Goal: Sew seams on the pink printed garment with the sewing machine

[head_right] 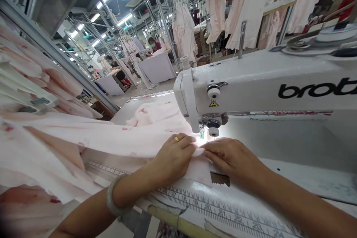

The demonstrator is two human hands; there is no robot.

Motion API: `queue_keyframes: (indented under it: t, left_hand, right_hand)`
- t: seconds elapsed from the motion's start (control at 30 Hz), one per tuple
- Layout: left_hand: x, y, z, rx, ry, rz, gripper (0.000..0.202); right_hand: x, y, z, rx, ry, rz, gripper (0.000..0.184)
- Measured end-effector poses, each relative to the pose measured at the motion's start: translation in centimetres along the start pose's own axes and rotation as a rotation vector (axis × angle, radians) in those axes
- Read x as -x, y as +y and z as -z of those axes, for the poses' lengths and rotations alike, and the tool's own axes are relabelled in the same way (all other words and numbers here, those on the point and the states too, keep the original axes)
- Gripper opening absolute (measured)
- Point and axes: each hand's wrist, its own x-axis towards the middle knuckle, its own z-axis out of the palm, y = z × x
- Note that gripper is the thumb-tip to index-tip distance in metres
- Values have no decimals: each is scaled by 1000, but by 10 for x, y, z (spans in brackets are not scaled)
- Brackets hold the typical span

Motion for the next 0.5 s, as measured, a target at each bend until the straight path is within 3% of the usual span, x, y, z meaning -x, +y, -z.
queue_keyframes:
  t: [0.07, 0.3, 0.4, 0.5]
  left_hand:
    - [-10, -9, -6, 85, 15, 30, 17]
    - [-26, -29, -8, 609, 150, 375, 20]
    - [-21, -27, -12, 593, 184, 335, 23]
    - [-16, -21, -13, 391, 129, 165, 30]
  right_hand:
    - [2, 4, 4, 24, -11, -29, 38]
    - [12, 23, 12, 152, -11, -23, 41]
    - [12, 21, 8, 140, -57, 37, 40]
    - [11, 17, 4, 101, -102, 76, 41]
